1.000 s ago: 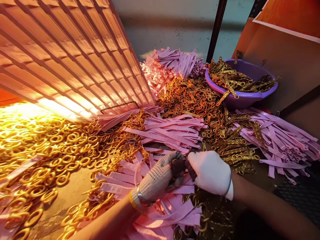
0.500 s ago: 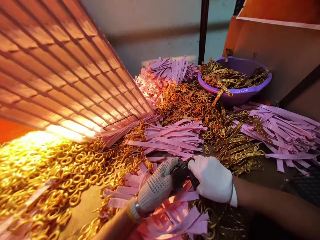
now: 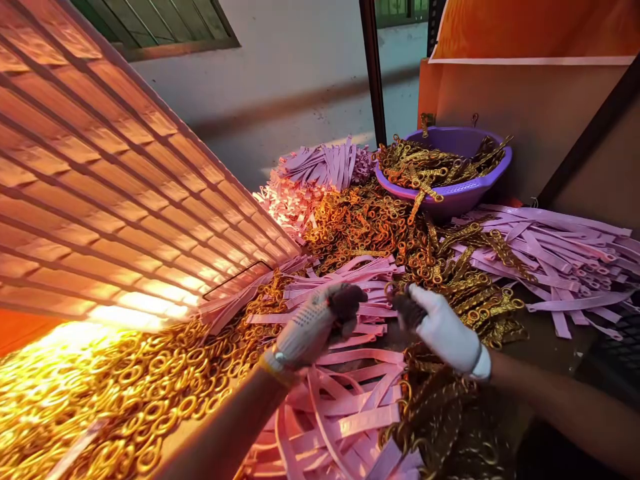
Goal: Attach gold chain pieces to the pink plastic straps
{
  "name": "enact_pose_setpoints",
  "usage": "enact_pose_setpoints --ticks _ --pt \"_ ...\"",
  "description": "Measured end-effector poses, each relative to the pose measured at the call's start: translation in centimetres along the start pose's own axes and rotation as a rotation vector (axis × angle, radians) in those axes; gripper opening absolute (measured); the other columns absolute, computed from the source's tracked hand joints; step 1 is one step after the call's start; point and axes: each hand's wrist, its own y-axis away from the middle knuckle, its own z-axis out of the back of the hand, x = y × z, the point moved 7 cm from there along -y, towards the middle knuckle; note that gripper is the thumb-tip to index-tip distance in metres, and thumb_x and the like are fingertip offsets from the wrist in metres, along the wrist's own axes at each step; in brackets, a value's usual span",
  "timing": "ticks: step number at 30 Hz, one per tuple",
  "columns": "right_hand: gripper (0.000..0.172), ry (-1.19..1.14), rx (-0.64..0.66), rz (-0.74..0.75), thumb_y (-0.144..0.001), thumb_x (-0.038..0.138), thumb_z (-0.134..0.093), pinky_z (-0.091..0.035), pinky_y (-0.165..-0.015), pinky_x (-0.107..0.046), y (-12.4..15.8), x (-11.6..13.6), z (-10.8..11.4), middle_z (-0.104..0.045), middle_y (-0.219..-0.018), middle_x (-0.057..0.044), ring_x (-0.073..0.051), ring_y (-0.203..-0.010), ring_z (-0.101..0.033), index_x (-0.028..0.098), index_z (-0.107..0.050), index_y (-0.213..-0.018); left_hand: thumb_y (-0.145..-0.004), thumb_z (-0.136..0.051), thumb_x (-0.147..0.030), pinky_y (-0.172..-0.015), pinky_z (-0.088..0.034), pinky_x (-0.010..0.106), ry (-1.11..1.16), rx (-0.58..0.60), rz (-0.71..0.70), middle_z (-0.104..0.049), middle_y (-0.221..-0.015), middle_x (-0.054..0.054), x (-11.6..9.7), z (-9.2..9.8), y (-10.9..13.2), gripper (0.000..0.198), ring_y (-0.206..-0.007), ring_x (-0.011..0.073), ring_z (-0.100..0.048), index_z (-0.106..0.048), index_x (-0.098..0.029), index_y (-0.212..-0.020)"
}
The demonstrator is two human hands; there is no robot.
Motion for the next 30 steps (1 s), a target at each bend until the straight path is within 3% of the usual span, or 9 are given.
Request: enact_pose_setpoints --ticks 3,5,9,12,15,19,22,25,30 --pt "0.034 -0.205 -0.131 -0.084 -0.086 0.054 -0.053 -0.033 -0.050 -0.024 -0.6 -0.1 2.8 -0.052 -0.060 0.003 -0.011 -0.053 -0.040 0.021 -0.051 -0.077 -0.081 -0.067 -0.035 -0.048 -0.032 0.020 -0.445 -0.088 -0.273 -0.053 -0.053 -0.001 -3.7 0.7 -3.2 0.020 -0.047 0.0098 -0.042 -0.067 -0.016 -0.075" --pt "0.035 -0.268 -0.164 -0.121 -0.085 0.057 -0.054 -0.033 -0.048 -0.024 -0.7 -0.1 3.7 -0.051 -0.058 0.003 -0.011 -0.052 -0.039 0.022 -0.052 -0.080 -0.080 -0.067 -0.028 -0.062 -0.041 0.024 -0.791 -0.117 -0.461 -0.064 -0.069 0.004 -5.2 -0.7 -5.3 0.012 -0.065 0.0153 -0.055 -0.072 -0.018 -0.075" --pt "0.034 -0.193 -0.177 -0.082 -0.087 0.053 -0.055 -0.042 -0.056 -0.027 -1.0 -0.1 3.7 -0.059 -0.067 -0.001 -0.014 -0.060 -0.047 0.020 -0.060 -0.092 -0.075 -0.068 -0.017 -0.080 -0.046 0.031 -1.128 -0.070 -0.471 -0.067 -0.087 0.010 -4.3 -4.4 -9.5 0.010 -0.090 0.0254 -0.063 -0.075 -0.018 -0.083" --pt "0.031 0.018 -0.133 0.007 -0.091 0.043 -0.052 -0.049 -0.071 -0.030 -1.0 0.1 3.3 -0.068 -0.081 -0.005 -0.019 -0.074 -0.057 0.017 -0.066 -0.101 -0.076 -0.069 -0.019 -0.082 -0.048 0.036 -1.187 -0.034 -0.406 -0.066 -0.085 0.015 -3.5 -6.1 -11.0 0.006 -0.090 0.0299 -0.066 -0.073 -0.014 -0.078" --pt "0.029 0.290 -0.045 0.045 -0.090 0.028 -0.052 -0.049 -0.082 -0.032 -0.7 0.3 2.8 -0.072 -0.088 -0.008 -0.022 -0.083 -0.063 0.016 -0.068 -0.111 -0.083 -0.064 -0.022 -0.086 -0.050 0.043 -1.275 -0.015 -0.346 -0.068 -0.096 0.020 -3.2 -6.6 -11.3 0.016 -0.095 0.0329 -0.067 -0.073 -0.011 -0.088" --pt "0.041 0.535 0.015 0.011 -0.082 0.013 -0.052 -0.048 -0.081 -0.030 -0.1 0.2 2.4 -0.075 -0.088 -0.009 -0.023 -0.085 -0.067 0.017 -0.066 -0.121 -0.083 -0.061 -0.020 -0.089 -0.051 0.043 -1.348 0.000 -0.293 -0.069 -0.105 0.022 -2.4 -6.7 -11.0 0.022 -0.100 0.0325 -0.066 -0.071 -0.009 -0.100" --pt "0.045 0.577 0.027 0.042 -0.079 0.009 -0.051 -0.047 -0.079 -0.028 -0.1 0.3 2.2 -0.076 -0.094 -0.009 -0.023 -0.086 -0.068 0.019 -0.066 -0.120 -0.082 -0.063 -0.022 -0.087 -0.052 0.040 -1.326 0.000 -0.279 -0.071 -0.099 0.018 -1.3 -6.5 -11.0 0.023 -0.095 0.0291 -0.068 -0.070 -0.010 -0.100" --pt "0.036 0.563 0.002 0.087 -0.080 0.009 -0.050 -0.046 -0.078 -0.027 -0.4 0.2 2.4 -0.075 -0.095 -0.007 -0.021 -0.085 -0.066 0.020 -0.068 -0.110 -0.077 -0.068 -0.024 -0.081 -0.052 0.035 -1.227 -0.002 -0.299 -0.072 -0.090 0.013 -0.6 -6.1 -11.5 0.020 -0.086 0.0253 -0.067 -0.070 -0.012 -0.092" --pt "0.019 0.561 -0.040 0.059 -0.085 0.014 -0.049 -0.041 -0.070 -0.026 -0.6 -0.1 2.9 -0.072 -0.081 -0.004 -0.018 -0.072 -0.060 0.019 -0.066 -0.093 -0.076 -0.059 -0.018 -0.068 -0.050 0.027 -0.942 -0.013 -0.352 -0.069 -0.077 0.006 -1.7 -4.7 -11.6 0.010 -0.072 0.0173 -0.063 -0.066 -0.014 -0.081"
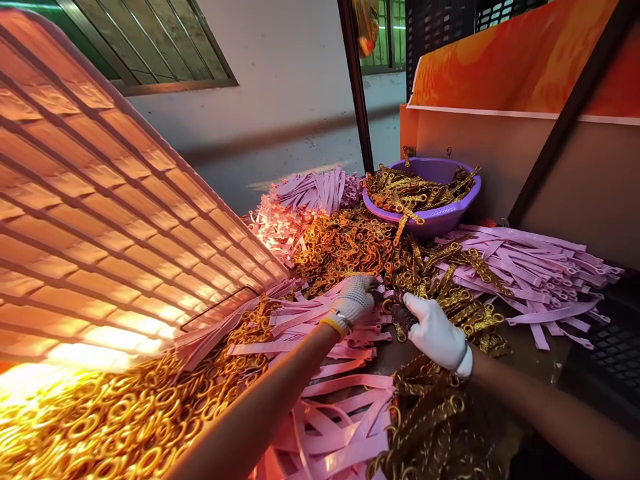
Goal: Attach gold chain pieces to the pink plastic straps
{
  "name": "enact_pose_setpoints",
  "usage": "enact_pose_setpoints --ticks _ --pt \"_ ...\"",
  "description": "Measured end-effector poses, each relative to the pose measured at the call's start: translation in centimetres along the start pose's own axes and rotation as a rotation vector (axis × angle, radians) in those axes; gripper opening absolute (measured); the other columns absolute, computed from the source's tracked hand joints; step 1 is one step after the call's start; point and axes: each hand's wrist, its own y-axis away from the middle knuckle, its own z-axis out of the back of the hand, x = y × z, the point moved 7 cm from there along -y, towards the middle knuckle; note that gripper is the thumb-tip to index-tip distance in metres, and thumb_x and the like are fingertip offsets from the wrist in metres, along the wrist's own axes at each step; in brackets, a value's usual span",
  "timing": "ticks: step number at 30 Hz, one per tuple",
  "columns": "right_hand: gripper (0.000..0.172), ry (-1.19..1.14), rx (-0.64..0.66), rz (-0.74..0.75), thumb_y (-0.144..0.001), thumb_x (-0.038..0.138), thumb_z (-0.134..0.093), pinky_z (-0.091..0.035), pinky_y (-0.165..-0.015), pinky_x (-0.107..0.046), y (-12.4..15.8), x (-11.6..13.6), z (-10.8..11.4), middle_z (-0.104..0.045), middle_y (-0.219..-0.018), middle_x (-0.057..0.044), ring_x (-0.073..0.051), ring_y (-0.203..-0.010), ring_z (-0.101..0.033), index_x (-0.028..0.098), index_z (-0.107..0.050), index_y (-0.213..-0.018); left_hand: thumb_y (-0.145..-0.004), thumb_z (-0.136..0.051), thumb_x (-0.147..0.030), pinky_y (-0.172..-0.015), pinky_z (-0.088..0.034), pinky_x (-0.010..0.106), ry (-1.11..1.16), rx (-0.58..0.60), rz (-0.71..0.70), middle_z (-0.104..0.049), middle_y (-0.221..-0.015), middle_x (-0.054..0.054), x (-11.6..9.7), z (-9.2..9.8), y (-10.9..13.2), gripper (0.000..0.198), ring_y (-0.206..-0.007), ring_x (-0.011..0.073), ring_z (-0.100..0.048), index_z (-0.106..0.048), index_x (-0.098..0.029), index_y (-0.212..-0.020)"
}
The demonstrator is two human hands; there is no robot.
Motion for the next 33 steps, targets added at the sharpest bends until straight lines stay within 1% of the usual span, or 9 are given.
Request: enact_pose_setpoints --ticks 3,6,9,13,16,21,24,28,33 --pt "0.019 0.036 0.005 0.011 -0.085 0.014 -0.049 -0.039 -0.068 -0.027 0.3 0.4 0.0 -0.070 -0.079 -0.004 -0.018 -0.072 -0.059 0.020 -0.064 -0.094 -0.080 -0.056 -0.024 -0.056 -0.046 0.022 0.166 -0.046 -0.001 -0.065 -0.073 0.002 -0.3 2.0 2.1 0.017 -0.059 0.0115 -0.055 -0.062 -0.014 -0.091" --pt "0.025 0.091 0.020 0.099 -0.080 0.008 -0.048 -0.040 -0.074 -0.027 0.8 1.7 -0.3 -0.069 -0.089 -0.006 -0.019 -0.081 -0.061 0.019 -0.062 -0.097 -0.081 -0.059 -0.038 -0.042 -0.033 0.018 0.471 0.000 0.077 -0.052 -0.055 -0.004 0.0 3.0 6.0 0.027 -0.043 0.0076 -0.041 -0.058 -0.015 -0.093" --pt "0.028 0.151 0.113 0.153 -0.077 0.005 -0.048 -0.041 -0.076 -0.027 1.2 3.5 -1.1 -0.068 -0.093 -0.006 -0.019 -0.085 -0.061 0.019 -0.060 -0.098 -0.076 -0.063 -0.048 -0.038 -0.024 0.015 0.780 0.079 0.235 -0.045 -0.047 -0.006 1.0 2.3 10.3 0.033 -0.038 0.0054 -0.033 -0.057 -0.016 -0.084" --pt "0.025 0.387 0.290 0.176 -0.076 0.008 -0.052 -0.041 -0.069 -0.028 1.9 5.6 -2.5 -0.069 -0.092 -0.006 -0.020 -0.082 -0.063 0.018 -0.059 -0.097 -0.076 -0.061 -0.052 -0.038 -0.024 0.016 0.920 0.118 0.319 -0.046 -0.048 -0.005 1.7 0.4 13.8 0.036 -0.039 0.0055 -0.034 -0.057 -0.016 -0.078" --pt "0.020 0.594 0.323 0.259 -0.078 0.011 -0.055 -0.037 -0.060 -0.029 2.4 6.7 -3.5 -0.068 -0.091 -0.007 -0.021 -0.079 -0.064 0.018 -0.059 -0.097 -0.079 -0.058 -0.047 -0.040 -0.025 0.017 0.879 0.113 0.292 -0.046 -0.048 -0.005 1.5 -0.3 14.7 0.031 -0.040 0.0062 -0.034 -0.057 -0.017 -0.076" --pt "0.020 0.831 0.275 0.381 -0.094 0.010 -0.040 -0.027 -0.046 -0.030 3.4 6.6 -5.0 -0.064 -0.079 -0.008 -0.020 -0.063 -0.060 0.018 -0.057 -0.091 -0.079 -0.058 -0.029 -0.065 -0.049 0.024 0.486 -0.081 0.076 -0.069 -0.074 0.003 0.7 1.2 14.5 0.015 -0.068 0.0144 -0.060 -0.066 -0.017 -0.079" --pt "0.023 0.843 0.217 0.433 -0.096 0.009 -0.036 -0.028 -0.046 -0.029 3.4 6.4 -5.5 -0.063 -0.077 -0.009 -0.020 -0.064 -0.060 0.017 -0.057 -0.091 -0.079 -0.056 -0.026 -0.073 -0.052 0.029 0.373 -0.052 0.014 -0.073 -0.081 0.005 0.6 0.4 14.5 0.016 -0.076 0.0184 -0.065 -0.068 -0.018 -0.084" --pt "0.020 0.789 0.309 0.387 -0.093 0.008 -0.039 -0.037 -0.052 -0.029 2.8 6.2 -5.4 -0.066 -0.087 -0.010 -0.021 -0.073 -0.063 0.017 -0.057 -0.096 -0.078 -0.056 -0.026 -0.066 -0.051 0.028 0.316 -0.031 0.025 -0.071 -0.078 0.006 0.7 -0.3 14.5 0.015 -0.071 0.0185 -0.062 -0.067 -0.017 -0.082" --pt "0.027 0.656 0.453 0.259 -0.080 0.006 -0.049 -0.041 -0.058 -0.029 2.2 6.0 -3.6 -0.070 -0.094 -0.009 -0.022 -0.077 -0.067 0.018 -0.055 -0.104 -0.082 -0.056 -0.036 -0.048 -0.040 0.021 0.532 0.076 0.221 -0.062 -0.065 0.001 1.2 -0.6 14.9 0.023 -0.052 0.0114 -0.048 -0.066 -0.015 -0.080"
